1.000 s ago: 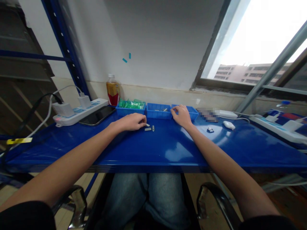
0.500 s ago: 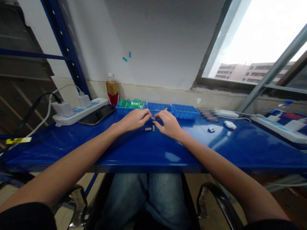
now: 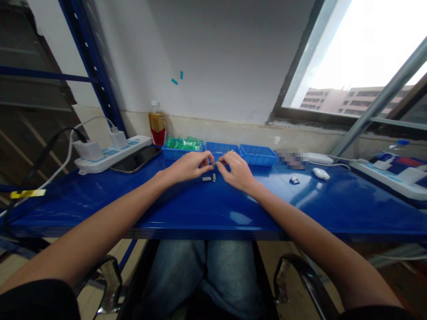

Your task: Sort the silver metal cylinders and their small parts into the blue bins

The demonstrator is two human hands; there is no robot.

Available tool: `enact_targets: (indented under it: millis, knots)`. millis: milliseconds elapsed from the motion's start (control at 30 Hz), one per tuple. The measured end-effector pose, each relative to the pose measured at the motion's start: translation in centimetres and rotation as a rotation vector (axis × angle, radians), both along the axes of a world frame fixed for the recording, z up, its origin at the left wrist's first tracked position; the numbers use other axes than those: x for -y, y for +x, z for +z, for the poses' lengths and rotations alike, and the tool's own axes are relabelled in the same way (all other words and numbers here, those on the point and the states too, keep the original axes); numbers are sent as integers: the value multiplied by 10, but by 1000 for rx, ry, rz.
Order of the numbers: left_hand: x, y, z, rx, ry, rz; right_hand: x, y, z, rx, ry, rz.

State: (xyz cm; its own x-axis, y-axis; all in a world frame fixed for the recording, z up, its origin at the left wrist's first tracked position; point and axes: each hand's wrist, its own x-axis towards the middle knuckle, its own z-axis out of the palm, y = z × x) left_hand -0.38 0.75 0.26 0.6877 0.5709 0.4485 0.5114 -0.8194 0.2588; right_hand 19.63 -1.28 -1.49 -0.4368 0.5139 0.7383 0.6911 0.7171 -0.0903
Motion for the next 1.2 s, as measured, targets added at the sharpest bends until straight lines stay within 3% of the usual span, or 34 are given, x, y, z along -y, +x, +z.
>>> enact_targets:
  millis: [333,667,933,1200]
  knots:
    - [4,4,-1,-1,24,12,0,-1,-1,-54,-13,54]
    - [7,8,-1,136,134,86,1,2,3,-118,-34,62]
    - [6,7,0,38,171,1,1,5,4,25,-10,120]
    - [6,6,1,94,155,-1,-1,7,6,-49,27,61]
